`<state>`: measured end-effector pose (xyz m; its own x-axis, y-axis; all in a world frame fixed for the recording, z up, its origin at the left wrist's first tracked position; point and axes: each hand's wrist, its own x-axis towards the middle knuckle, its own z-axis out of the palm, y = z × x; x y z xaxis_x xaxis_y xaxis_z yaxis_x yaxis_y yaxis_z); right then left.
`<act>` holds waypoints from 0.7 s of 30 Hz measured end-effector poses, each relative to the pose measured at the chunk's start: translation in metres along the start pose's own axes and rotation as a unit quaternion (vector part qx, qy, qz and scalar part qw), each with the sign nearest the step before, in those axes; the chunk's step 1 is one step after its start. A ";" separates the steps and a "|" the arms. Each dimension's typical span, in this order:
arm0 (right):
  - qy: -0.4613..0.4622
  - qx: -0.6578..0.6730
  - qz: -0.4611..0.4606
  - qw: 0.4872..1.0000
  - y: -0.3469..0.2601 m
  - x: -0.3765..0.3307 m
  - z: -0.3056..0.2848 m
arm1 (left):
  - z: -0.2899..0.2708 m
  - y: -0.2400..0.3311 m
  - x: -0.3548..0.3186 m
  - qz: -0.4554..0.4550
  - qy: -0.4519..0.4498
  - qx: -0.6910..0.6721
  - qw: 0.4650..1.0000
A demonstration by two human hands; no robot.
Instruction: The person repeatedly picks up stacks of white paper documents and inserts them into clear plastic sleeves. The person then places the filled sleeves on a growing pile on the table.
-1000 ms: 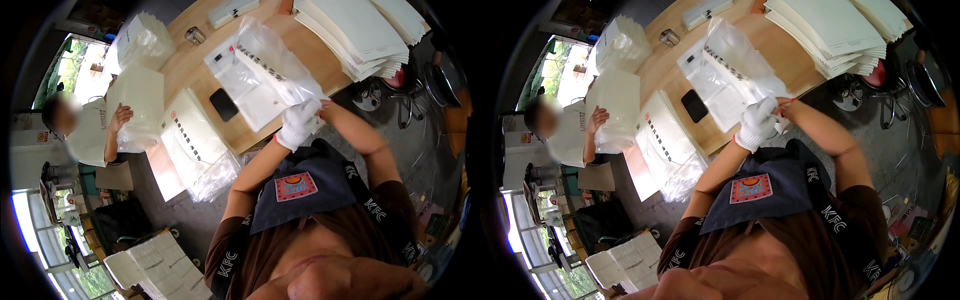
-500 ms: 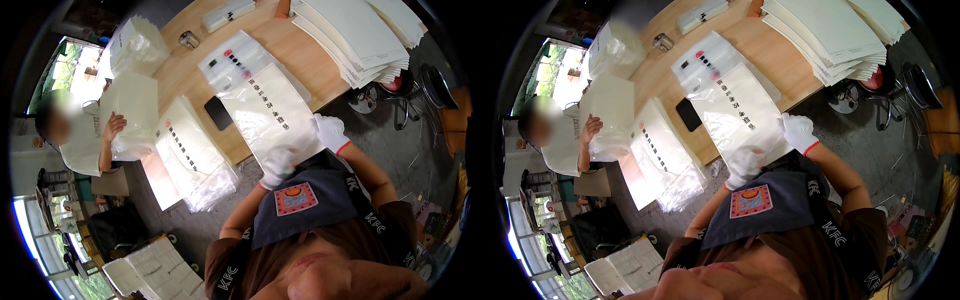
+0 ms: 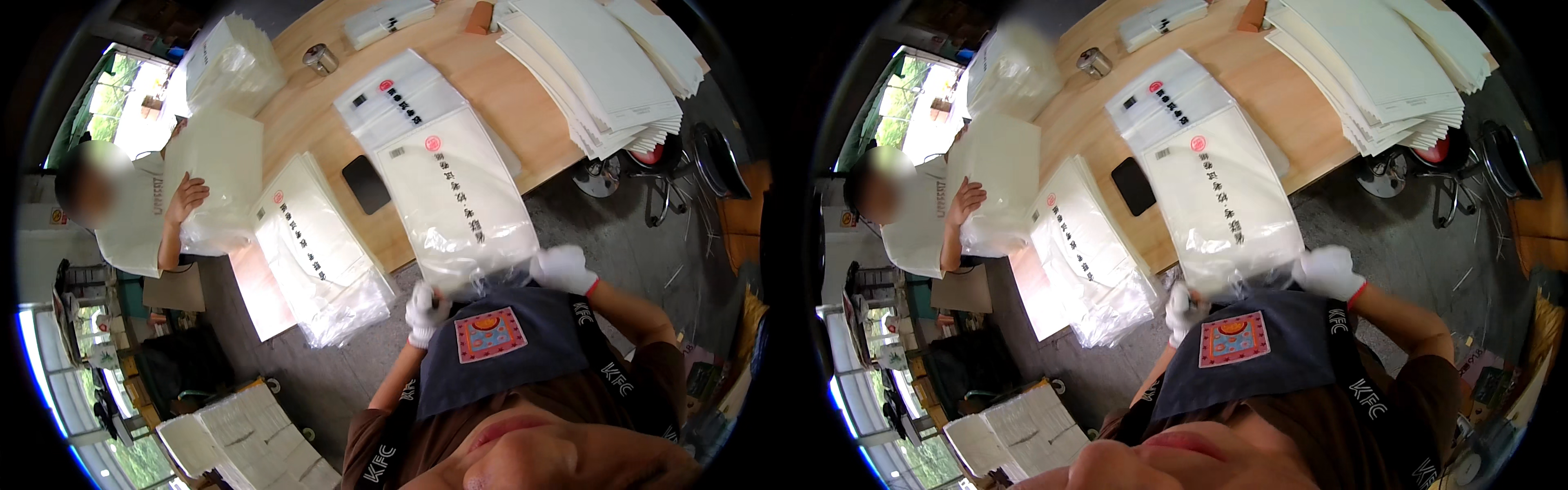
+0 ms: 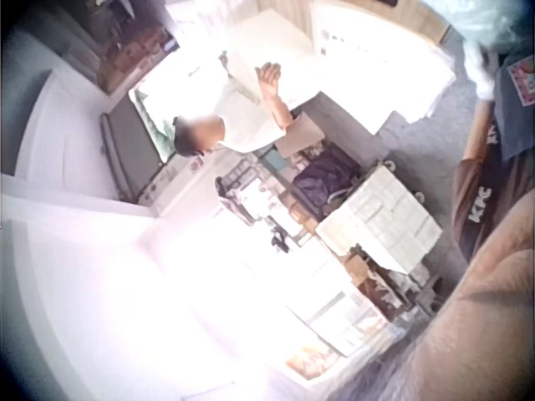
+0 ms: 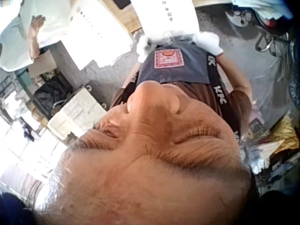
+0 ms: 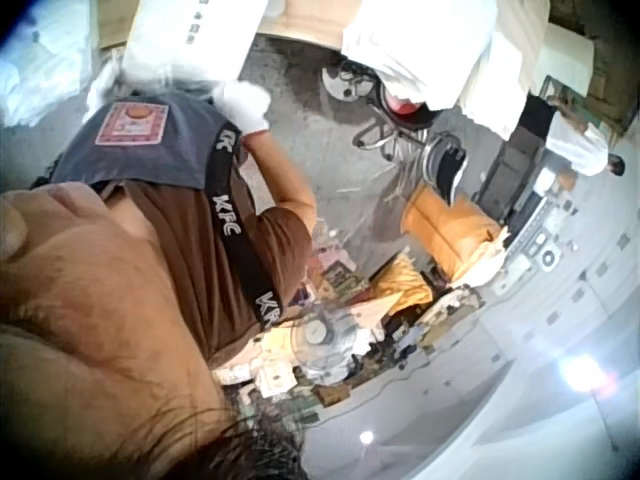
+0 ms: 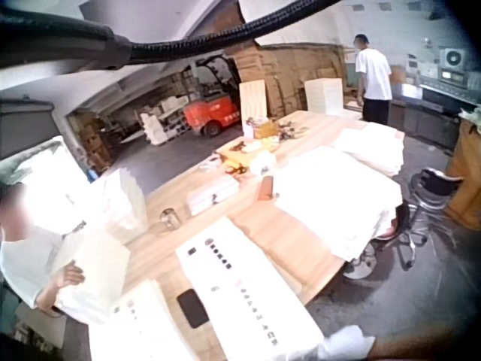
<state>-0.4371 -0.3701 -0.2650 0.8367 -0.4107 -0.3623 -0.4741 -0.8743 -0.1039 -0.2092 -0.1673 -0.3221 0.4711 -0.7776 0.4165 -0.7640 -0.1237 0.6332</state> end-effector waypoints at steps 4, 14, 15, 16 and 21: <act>0.218 0.048 0.107 0.969 0.026 0.021 -0.008 | 0.007 -0.001 0.027 -0.055 0.004 0.069 0.996; 0.061 0.774 0.165 0.608 0.063 0.083 0.060 | 0.064 -0.100 -0.034 -0.575 -0.031 -0.352 0.738; 0.038 0.795 0.142 0.589 0.053 0.092 0.061 | 0.072 -0.080 -0.017 -0.442 0.039 -0.183 0.877; 0.020 0.815 0.122 0.566 0.045 0.099 0.061 | 0.053 -0.053 0.017 -0.327 0.110 -0.168 0.923; 0.002 0.783 -0.029 0.622 -0.031 0.150 0.041 | -0.074 -0.023 0.048 -0.315 0.131 -0.218 0.914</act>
<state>-0.3087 -0.3937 -0.3542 0.8644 -0.3932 -0.3133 -0.1262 0.4334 -0.8923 -0.1365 -0.1566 -0.2685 0.8901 -0.4555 -0.0144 -0.0837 -0.1944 0.9773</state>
